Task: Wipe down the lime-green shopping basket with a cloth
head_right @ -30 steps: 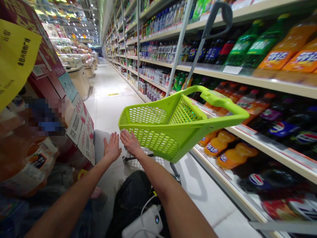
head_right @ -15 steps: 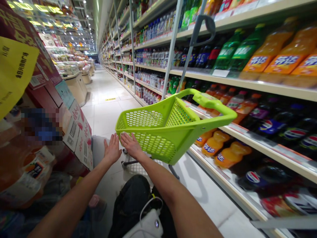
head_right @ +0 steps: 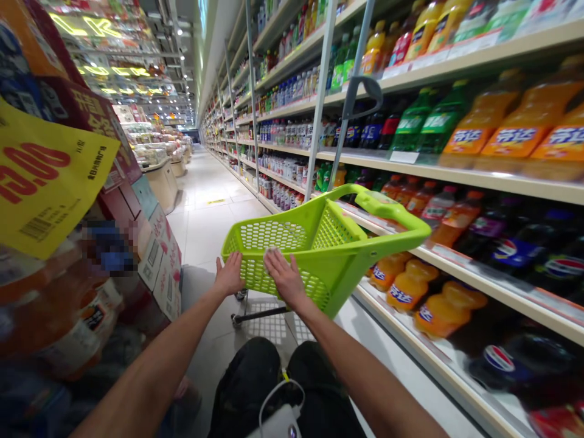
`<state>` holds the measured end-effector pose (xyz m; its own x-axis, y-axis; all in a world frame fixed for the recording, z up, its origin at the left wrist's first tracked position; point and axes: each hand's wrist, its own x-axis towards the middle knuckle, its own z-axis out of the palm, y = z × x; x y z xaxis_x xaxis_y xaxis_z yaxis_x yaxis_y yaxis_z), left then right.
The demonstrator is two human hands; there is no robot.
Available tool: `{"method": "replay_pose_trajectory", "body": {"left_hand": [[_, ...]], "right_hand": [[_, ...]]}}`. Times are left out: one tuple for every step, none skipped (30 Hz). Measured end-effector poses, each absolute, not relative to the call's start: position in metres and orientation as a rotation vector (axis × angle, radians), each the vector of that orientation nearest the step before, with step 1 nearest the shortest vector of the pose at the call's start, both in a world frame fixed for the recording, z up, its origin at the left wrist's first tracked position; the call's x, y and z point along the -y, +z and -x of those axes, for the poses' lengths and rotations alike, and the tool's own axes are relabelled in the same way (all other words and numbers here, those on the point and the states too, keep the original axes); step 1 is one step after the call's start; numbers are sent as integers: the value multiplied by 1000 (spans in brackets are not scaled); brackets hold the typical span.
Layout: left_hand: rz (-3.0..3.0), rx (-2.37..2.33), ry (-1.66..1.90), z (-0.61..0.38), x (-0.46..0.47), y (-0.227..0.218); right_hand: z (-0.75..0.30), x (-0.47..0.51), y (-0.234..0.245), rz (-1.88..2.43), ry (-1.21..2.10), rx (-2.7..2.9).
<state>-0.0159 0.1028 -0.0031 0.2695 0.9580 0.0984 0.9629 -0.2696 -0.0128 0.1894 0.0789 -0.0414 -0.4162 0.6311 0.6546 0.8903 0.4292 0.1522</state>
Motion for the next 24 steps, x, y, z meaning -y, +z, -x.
{"method": "replay_pose_trajectory", "body": {"left_hand": [[2448, 1864, -93, 16, -100, -2], [2449, 1873, -84, 15, -97, -1], [2449, 1881, -82, 14, -94, -1], [2446, 1887, -86, 13, -90, -1], [2442, 1889, -96, 11, -86, -1], [2438, 1891, -104, 10, -81, -1], [2433, 1892, -108, 8, -77, -1], [2430, 1893, -107, 6, -73, 0], [2427, 1896, -101, 4, -69, 1], [2425, 1900, -93, 2, -65, 3], [2423, 1904, -86, 0, -62, 4], [2422, 1905, -82, -3, -59, 5], [2424, 1902, -80, -6, -57, 6], [2427, 1896, -78, -9, -55, 6], [2431, 1889, -79, -12, -54, 6], [2436, 1883, -80, -16, -52, 6], [2442, 1879, -79, -20, -50, 5], [2448, 1873, -81, -24, -49, 4], [2455, 1864, -87, -29, -47, 3], [2463, 1850, -95, -33, -45, 2], [2474, 1833, -103, -37, -43, 2], [2487, 1811, -113, -41, -41, 1], [2503, 1784, -121, -45, -39, 1], [2522, 1756, -125, -48, -37, 2]], "right_hand": [[-196, -77, -33, 1356, -654, 2126], [-202, -76, -27, 1431, -626, 2102], [-209, -75, -22, 1501, -591, 2100], [-214, -74, -19, 1558, -552, 2117], [-219, -73, -17, 1599, -515, 2143], [-222, -72, -17, 1627, -482, 2163], [-225, -71, -17, 1644, -457, 2173], [-226, -70, -17, 1655, -437, 2173], [-228, -70, -17, 1660, -424, 2168], [-230, -70, -17, 1662, -417, 2163], [-232, -70, -17, 1662, -414, 2161], [-234, -70, -16, 1661, -413, 2162], [-237, -71, -15, 1663, -412, 2161], [-240, -72, -14, 1672, -407, 2153], [-243, -72, -13, 1688, -398, 2134], [-245, -72, -12, 1711, -386, 2104], [-245, -72, -11, 1732, -372, 2072], [-244, -72, -11, 1744, -356, 2049], [-241, -72, -11, 1743, -339, 2044], [-237, -71, -11, 1724, -322, 2058], [-231, -70, -12, 1694, -305, 2085], [-224, -69, -13, 1658, -287, 2116], [-217, -68, -14, 1626, -270, 2143], [-211, -67, -15, 1601, -254, 2163]]}}
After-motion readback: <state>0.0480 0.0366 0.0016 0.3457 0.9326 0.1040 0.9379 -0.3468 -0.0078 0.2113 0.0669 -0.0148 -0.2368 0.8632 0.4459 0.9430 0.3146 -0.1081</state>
